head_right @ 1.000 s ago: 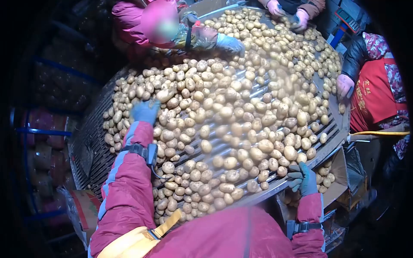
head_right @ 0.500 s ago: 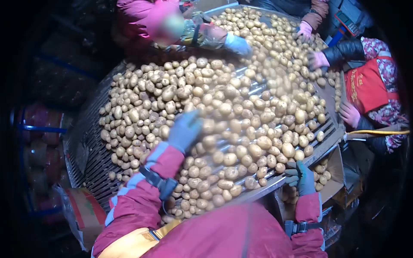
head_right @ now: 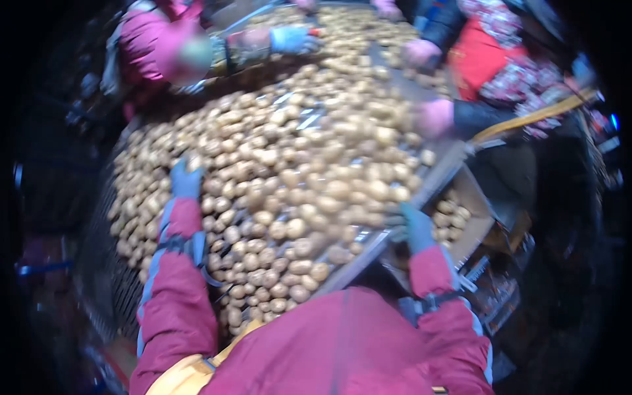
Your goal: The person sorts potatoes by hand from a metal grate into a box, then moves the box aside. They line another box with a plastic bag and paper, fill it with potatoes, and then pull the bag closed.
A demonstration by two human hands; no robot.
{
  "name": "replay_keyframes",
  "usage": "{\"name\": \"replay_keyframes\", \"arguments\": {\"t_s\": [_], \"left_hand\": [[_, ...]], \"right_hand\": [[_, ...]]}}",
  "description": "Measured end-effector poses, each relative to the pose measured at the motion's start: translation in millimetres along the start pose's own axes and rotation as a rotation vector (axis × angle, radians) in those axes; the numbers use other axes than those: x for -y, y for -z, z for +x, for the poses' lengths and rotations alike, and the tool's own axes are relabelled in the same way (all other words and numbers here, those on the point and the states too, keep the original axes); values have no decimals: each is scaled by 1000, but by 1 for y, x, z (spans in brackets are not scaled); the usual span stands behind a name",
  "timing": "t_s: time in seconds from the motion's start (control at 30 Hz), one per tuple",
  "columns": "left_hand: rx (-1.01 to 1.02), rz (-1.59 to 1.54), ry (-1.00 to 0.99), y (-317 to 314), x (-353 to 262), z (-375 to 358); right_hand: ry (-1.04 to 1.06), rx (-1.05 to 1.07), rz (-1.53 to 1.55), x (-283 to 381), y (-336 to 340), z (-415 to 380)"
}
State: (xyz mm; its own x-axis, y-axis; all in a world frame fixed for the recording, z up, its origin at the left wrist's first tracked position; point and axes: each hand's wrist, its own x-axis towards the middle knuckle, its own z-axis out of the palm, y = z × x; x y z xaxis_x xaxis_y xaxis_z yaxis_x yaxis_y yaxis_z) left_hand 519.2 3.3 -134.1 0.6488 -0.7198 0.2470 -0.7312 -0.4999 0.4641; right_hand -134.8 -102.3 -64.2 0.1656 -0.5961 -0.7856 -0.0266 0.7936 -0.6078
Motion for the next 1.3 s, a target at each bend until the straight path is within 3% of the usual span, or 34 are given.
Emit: {"name": "replay_keyframes", "arguments": {"t_s": [0.03, 0.07, 0.1, 0.13, 0.17, 0.3, 0.4, 0.47, 0.57, 0.67, 0.77, 0.83, 0.9, 0.97, 1.07, 1.1, 1.13, 1.2, 1.3], "left_hand": [[53, -75, 245, 47, -94, -27], [120, -419, 197, 52, -90, -37], [164, -535, 193, 47, -78, -46], [209, -651, 194, 42, -65, -56], [316, -561, 178, 43, -51, -64], [289, -758, 290, 69, -117, -132], [353, -818, 382, 70, -136, -163], [383, -997, 505, 69, -159, -180], [456, -986, 432, 54, -156, -191], [493, -976, 499, 75, -205, -210], [572, -909, 449, 71, -221, -221], [582, -987, 414, 84, -269, -238], [636, -1016, 402, 94, -314, -244], [616, -980, 232, 75, -328, -253], [622, -1080, 128, 62, -383, -283], [622, -1001, 65, 59, -397, -297], [629, -924, -1, 57, -410, -310], [726, -771, -97, 82, -452, -330], [839, -953, -56, 78, -457, -342]], "right_hand": [[9, 10, 17, 3, -4, -6], [-134, 486, 455, -23, 37, 37], [50, 23, 3, -2, 3, -2], [103, 21, 2, -1, 10, -4], [155, 19, 1, -1, 18, -6], [139, 38, 235, 26, 116, 18], [297, -334, 167, 53, 168, 15], [331, -450, 67, 54, 239, 43], [297, -451, 157, 78, 240, -3], [333, -469, 150, 77, 248, -13], [276, -226, 102, 58, 256, -1], [160, 58, 146, 58, 204, -35], [147, 156, 24, 50, 143, -54], [184, 331, -28, 23, 97, -50], [164, 544, 114, -1, 37, -99], [130, 706, 206, -14, 29, -95], [170, 577, 228, 5, 7, -150], [61, 528, 490, -14, 1, -131], [4, 645, 741, -17, 20, -125]]}}
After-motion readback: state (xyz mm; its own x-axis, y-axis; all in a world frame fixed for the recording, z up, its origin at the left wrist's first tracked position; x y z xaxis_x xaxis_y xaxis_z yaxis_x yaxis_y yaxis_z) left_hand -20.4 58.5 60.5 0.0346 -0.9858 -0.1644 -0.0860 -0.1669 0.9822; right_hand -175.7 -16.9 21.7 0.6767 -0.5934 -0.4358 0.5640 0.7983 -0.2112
